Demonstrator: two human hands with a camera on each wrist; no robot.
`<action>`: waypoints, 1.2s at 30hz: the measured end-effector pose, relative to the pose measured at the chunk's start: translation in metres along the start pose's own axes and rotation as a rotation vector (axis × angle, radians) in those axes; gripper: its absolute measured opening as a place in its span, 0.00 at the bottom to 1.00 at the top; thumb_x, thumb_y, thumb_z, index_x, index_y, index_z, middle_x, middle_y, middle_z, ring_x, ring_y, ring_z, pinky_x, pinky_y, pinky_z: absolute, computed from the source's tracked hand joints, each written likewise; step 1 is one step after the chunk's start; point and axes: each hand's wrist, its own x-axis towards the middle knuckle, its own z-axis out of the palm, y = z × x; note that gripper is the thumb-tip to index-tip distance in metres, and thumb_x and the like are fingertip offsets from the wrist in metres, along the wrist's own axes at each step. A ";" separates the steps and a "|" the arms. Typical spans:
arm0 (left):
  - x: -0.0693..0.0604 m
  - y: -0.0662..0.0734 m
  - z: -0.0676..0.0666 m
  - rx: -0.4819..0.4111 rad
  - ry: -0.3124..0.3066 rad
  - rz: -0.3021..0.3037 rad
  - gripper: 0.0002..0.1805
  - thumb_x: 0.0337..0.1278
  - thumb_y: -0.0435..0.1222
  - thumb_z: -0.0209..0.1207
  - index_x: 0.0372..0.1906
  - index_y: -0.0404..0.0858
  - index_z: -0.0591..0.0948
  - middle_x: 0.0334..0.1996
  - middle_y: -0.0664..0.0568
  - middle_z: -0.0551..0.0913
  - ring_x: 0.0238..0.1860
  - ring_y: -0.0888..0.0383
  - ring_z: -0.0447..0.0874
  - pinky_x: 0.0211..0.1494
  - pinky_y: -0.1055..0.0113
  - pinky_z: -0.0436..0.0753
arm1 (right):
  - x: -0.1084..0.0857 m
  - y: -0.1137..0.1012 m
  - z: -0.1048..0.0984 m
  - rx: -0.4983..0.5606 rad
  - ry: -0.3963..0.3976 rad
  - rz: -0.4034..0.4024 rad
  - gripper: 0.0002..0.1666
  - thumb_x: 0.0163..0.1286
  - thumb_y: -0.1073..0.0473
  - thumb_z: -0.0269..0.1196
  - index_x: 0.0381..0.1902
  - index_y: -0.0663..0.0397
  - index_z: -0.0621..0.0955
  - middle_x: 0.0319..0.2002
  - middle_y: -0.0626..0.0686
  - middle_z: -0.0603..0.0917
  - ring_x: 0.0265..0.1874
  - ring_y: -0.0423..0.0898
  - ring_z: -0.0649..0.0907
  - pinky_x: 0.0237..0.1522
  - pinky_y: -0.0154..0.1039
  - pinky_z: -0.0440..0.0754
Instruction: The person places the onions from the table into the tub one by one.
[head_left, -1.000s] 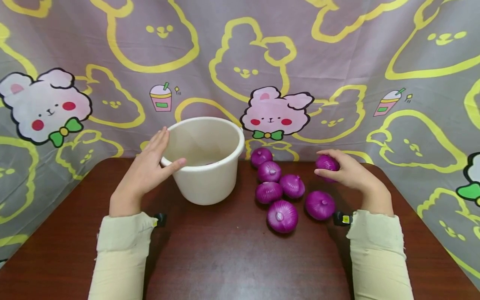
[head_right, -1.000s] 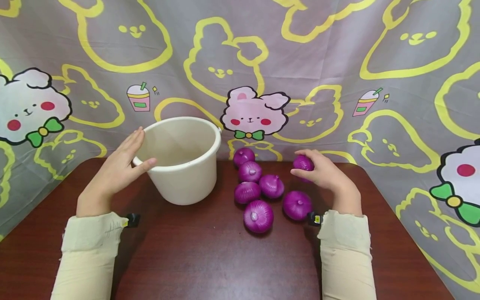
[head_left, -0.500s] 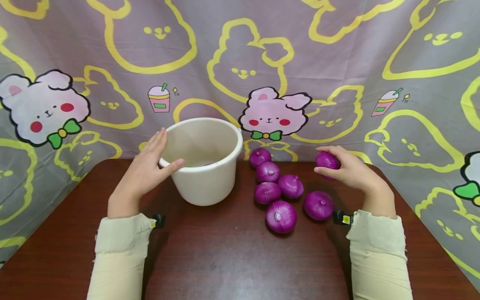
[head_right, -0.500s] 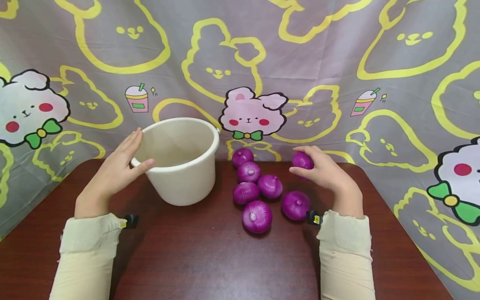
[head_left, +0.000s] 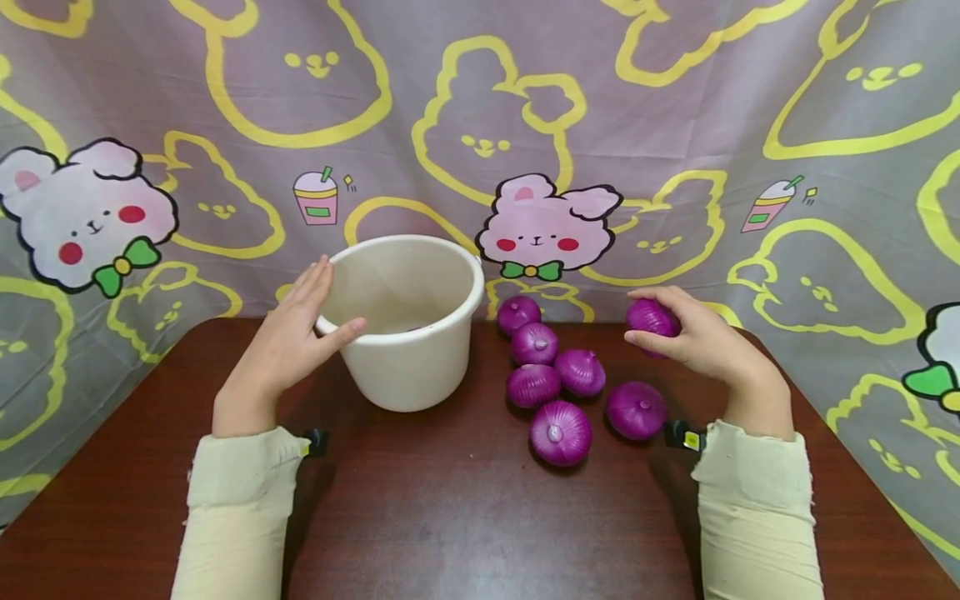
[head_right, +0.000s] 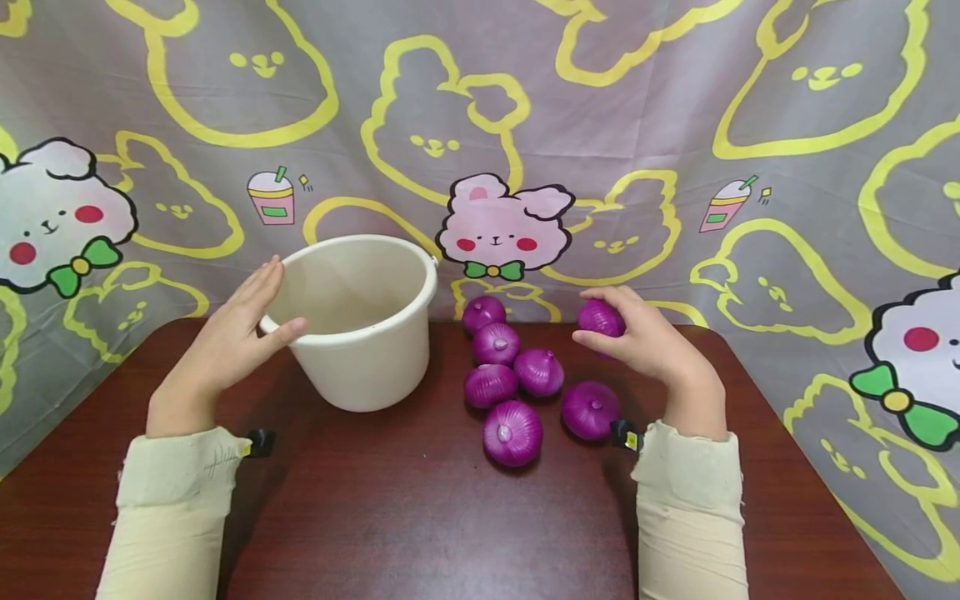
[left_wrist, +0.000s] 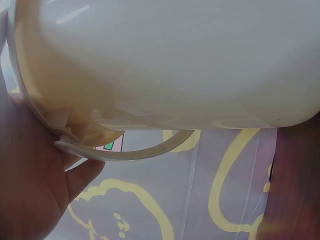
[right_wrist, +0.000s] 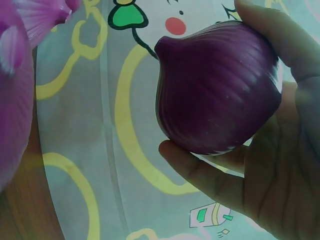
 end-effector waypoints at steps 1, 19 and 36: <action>0.000 0.000 0.000 0.000 0.000 -0.001 0.52 0.64 0.62 0.52 0.80 0.37 0.45 0.81 0.50 0.39 0.82 0.48 0.37 0.74 0.29 0.49 | 0.000 0.000 0.000 0.006 0.006 -0.007 0.35 0.66 0.51 0.69 0.68 0.53 0.72 0.61 0.61 0.75 0.52 0.55 0.78 0.45 0.25 0.76; -0.001 -0.001 -0.003 -0.001 0.010 0.007 0.52 0.64 0.62 0.53 0.79 0.36 0.46 0.81 0.48 0.41 0.82 0.46 0.38 0.75 0.30 0.50 | 0.003 -0.010 0.003 0.067 0.110 -0.104 0.33 0.62 0.58 0.72 0.65 0.52 0.75 0.57 0.57 0.77 0.43 0.31 0.75 0.40 0.18 0.76; 0.001 -0.001 0.002 -0.014 0.011 0.017 0.52 0.64 0.61 0.53 0.79 0.36 0.46 0.81 0.49 0.41 0.82 0.48 0.37 0.78 0.36 0.49 | 0.001 -0.021 0.005 0.060 0.058 -0.124 0.34 0.64 0.53 0.70 0.67 0.47 0.74 0.62 0.55 0.75 0.54 0.42 0.74 0.48 0.15 0.72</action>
